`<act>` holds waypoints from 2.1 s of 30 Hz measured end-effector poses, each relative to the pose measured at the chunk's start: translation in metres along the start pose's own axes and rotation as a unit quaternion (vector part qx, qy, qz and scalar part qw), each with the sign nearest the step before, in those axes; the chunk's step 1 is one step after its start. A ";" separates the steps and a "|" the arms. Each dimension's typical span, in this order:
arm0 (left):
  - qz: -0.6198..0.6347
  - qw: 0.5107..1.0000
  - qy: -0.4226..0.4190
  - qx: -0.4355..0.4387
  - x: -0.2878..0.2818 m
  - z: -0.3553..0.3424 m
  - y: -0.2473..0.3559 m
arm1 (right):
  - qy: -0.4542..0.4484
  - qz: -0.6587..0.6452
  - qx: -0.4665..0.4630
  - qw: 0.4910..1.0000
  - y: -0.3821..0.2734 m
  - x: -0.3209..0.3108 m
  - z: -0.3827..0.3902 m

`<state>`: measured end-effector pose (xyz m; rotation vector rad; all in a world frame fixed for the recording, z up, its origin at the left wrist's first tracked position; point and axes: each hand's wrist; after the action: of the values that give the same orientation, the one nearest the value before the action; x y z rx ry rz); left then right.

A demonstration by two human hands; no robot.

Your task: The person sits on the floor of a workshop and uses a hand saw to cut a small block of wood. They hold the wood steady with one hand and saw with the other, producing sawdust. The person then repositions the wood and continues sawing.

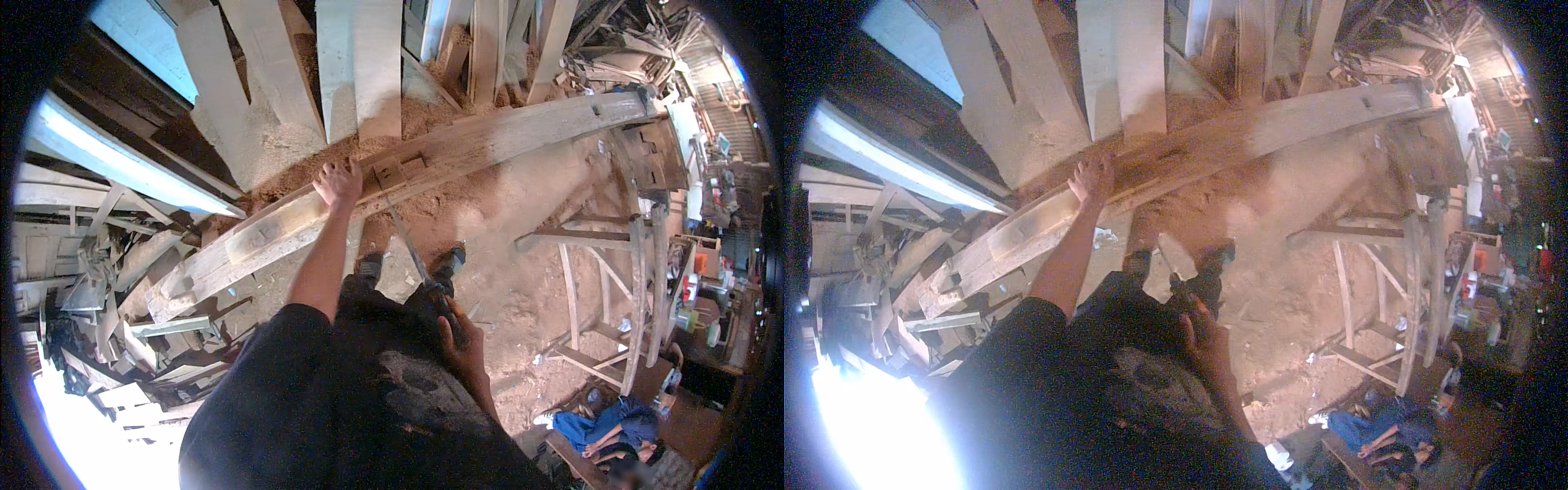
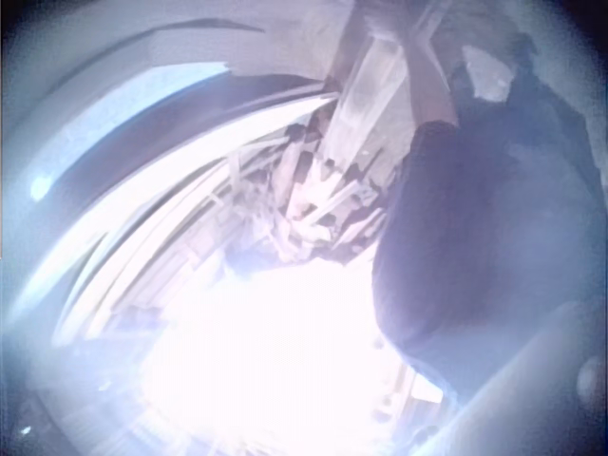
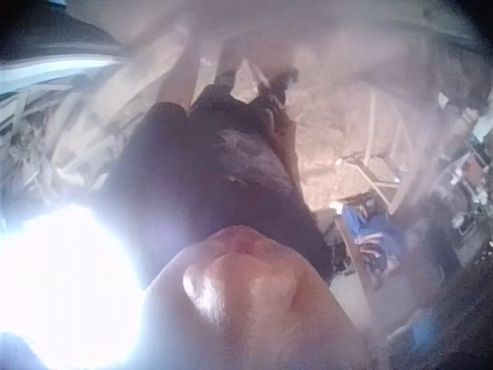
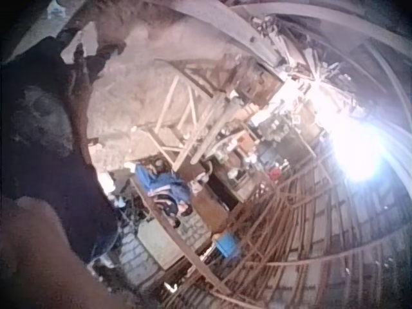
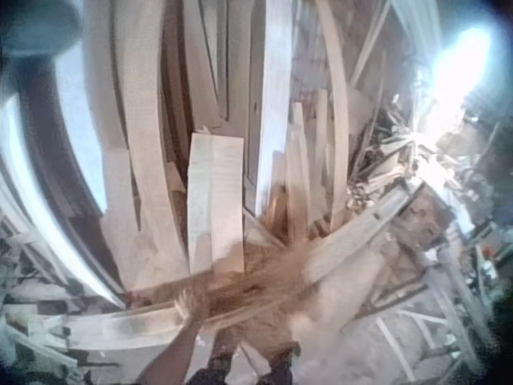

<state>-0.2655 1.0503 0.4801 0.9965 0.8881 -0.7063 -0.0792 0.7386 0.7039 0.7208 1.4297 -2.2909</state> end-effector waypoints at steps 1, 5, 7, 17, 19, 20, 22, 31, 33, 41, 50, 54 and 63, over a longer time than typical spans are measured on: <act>-0.037 0.999 -0.018 -0.012 -0.015 0.014 0.018 | 0.005 -0.001 0.000 1.000 -0.003 -0.002 -0.003; -0.125 0.991 -0.006 -0.036 -0.011 0.020 0.022 | -0.028 -0.007 0.071 0.997 -0.030 -0.009 -0.005; -0.112 0.990 0.076 -0.035 0.003 0.013 0.015 | -0.013 -0.037 0.055 0.998 -0.031 -0.001 -0.010; -0.108 0.991 0.022 -0.079 -0.009 0.009 0.029 | -0.149 -0.005 0.172 0.974 -0.028 -0.022 -0.032; -0.119 0.989 0.021 -0.090 -0.008 0.007 0.023 | -0.168 -0.003 0.186 0.968 -0.019 -0.022 -0.040; -0.126 0.987 0.020 -0.095 -0.008 0.008 0.021 | -0.142 -0.003 0.133 0.981 0.000 -0.022 -0.021; -0.083 0.992 0.062 -0.067 -0.006 0.015 0.027 | -0.078 0.003 0.032 0.996 0.034 -0.019 0.017; -0.091 0.992 0.063 -0.065 0.000 0.009 0.018 | -0.132 0.004 0.033 0.991 0.072 0.009 -0.031; -0.100 0.990 0.031 -0.094 -0.002 0.005 0.029 | -0.152 0.032 0.074 0.985 0.073 0.008 -0.028; -0.077 0.991 0.080 -0.071 -0.003 0.013 0.019 | -0.179 0.014 0.055 0.982 0.126 -0.011 0.017; -0.127 0.987 0.049 -0.088 0.000 0.011 0.023 | -0.127 0.014 0.013 0.992 0.091 -0.001 -0.026; -0.091 0.990 0.034 -0.101 -0.014 0.009 0.032 | -0.113 0.032 -0.015 0.993 0.120 -0.002 0.010; -0.100 0.990 0.045 -0.083 -0.005 0.002 0.023 | -0.096 0.011 -0.011 0.995 0.094 0.009 -0.038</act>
<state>-0.2483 1.0578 0.4943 0.8028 1.1188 -0.7464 -0.0270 0.7319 0.6162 0.4918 1.3498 -2.2554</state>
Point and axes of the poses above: each hand's wrist, its own z-axis away from the middle knuckle, its own x-axis out of the palm, y = z × x, and after that the axes turned 3 degrees about z, right-handed
